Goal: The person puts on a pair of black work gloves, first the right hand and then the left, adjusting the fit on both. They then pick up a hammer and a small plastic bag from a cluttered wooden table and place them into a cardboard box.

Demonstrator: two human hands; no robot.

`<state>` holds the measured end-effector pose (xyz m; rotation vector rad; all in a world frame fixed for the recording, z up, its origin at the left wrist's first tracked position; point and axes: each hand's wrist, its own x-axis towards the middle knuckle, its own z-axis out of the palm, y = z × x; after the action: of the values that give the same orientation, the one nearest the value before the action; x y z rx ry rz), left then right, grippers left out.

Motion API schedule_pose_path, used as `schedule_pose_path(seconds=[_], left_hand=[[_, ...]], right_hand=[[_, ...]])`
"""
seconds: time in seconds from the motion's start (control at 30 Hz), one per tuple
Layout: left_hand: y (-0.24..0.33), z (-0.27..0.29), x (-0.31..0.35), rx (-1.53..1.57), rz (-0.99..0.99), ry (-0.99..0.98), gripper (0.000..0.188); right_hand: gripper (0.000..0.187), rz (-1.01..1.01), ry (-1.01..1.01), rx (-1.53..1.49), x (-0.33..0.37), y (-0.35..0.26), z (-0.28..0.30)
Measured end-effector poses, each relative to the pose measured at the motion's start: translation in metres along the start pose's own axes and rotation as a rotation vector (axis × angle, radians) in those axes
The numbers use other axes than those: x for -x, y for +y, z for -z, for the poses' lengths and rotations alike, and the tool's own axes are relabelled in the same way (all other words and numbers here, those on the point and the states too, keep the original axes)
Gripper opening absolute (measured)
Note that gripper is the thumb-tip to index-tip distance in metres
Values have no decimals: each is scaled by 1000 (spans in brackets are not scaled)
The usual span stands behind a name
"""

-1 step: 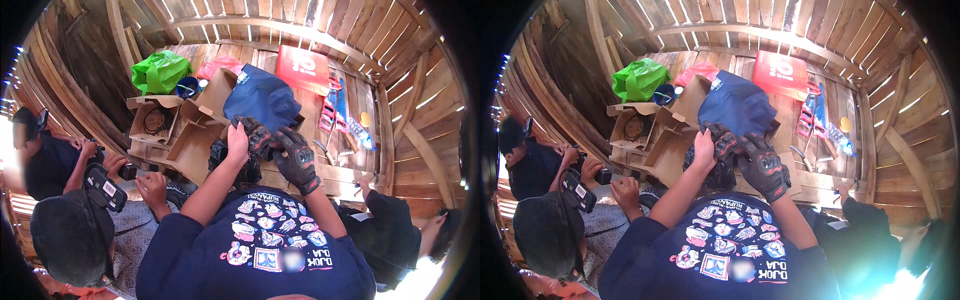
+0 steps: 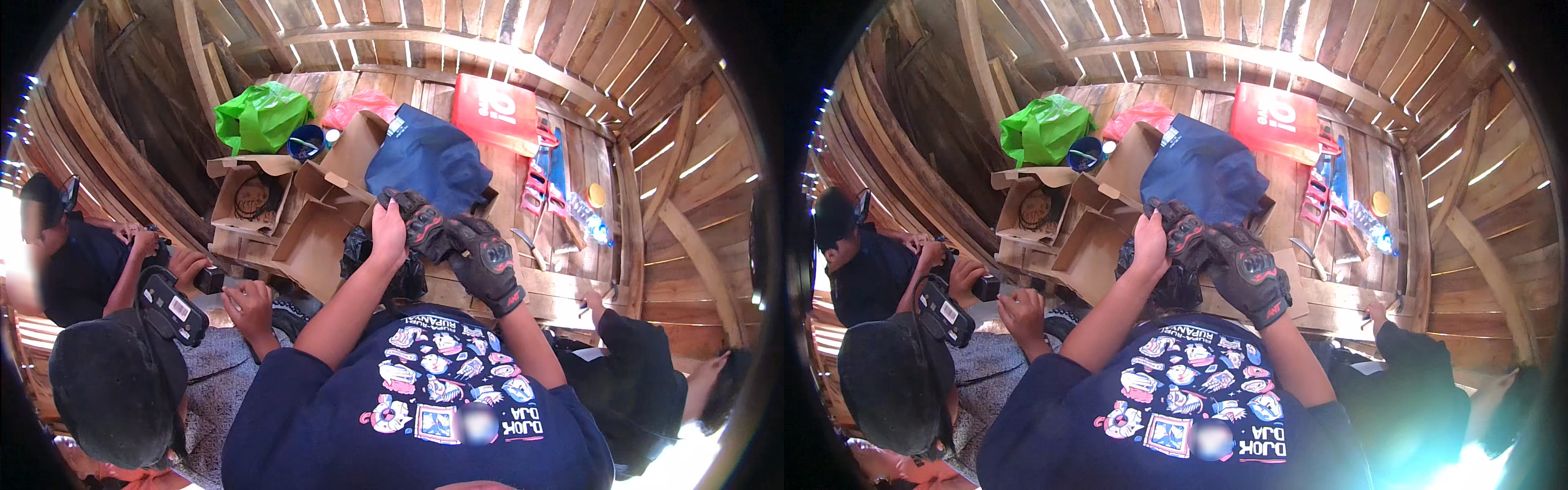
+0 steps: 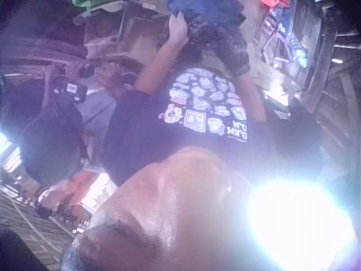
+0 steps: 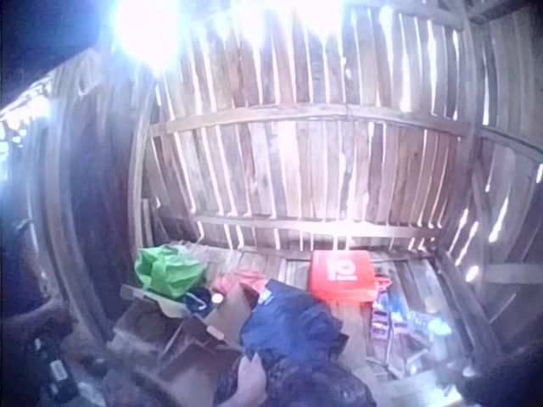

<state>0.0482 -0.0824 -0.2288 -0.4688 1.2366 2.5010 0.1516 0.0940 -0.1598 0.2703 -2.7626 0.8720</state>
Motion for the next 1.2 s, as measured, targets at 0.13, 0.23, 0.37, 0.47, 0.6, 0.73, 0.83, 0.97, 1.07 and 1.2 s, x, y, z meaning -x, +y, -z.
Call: schedule_pose_path(seconds=[0.13,0.23,0.37,0.47,0.6,0.73,0.83,0.97,1.07,1.2], left_hand=[[9,-7,4,-13,33,-5,20],[9,-11,14,160,147,-82,31],[14,-36,50,-30,323,-273,47],[14,-38,55,-436,356,-320,42],[-2,-26,49,-500,274,-277,36],[-15,-9,42,-622,203,-295,34],[-17,-4,38,-617,238,-336,33],[-24,-2,36,-492,264,-341,32],[-14,-11,43,-442,308,-321,32],[-31,-9,40,-341,251,-396,28]], right_hand=[[45,-42,-70,-72,0,-1,-1],[38,-70,60,-27,8,9,-13],[26,-70,164,142,-2,11,-15],[14,21,134,206,-6,-4,-8],[15,48,-5,105,3,-10,-13],[19,-40,-114,-132,12,-11,-10],[19,-144,-119,-274,23,4,-20],[18,-194,-92,-418,30,5,-20],[17,-388,-49,-722,37,12,-26],[25,-260,56,-493,52,12,-29]])
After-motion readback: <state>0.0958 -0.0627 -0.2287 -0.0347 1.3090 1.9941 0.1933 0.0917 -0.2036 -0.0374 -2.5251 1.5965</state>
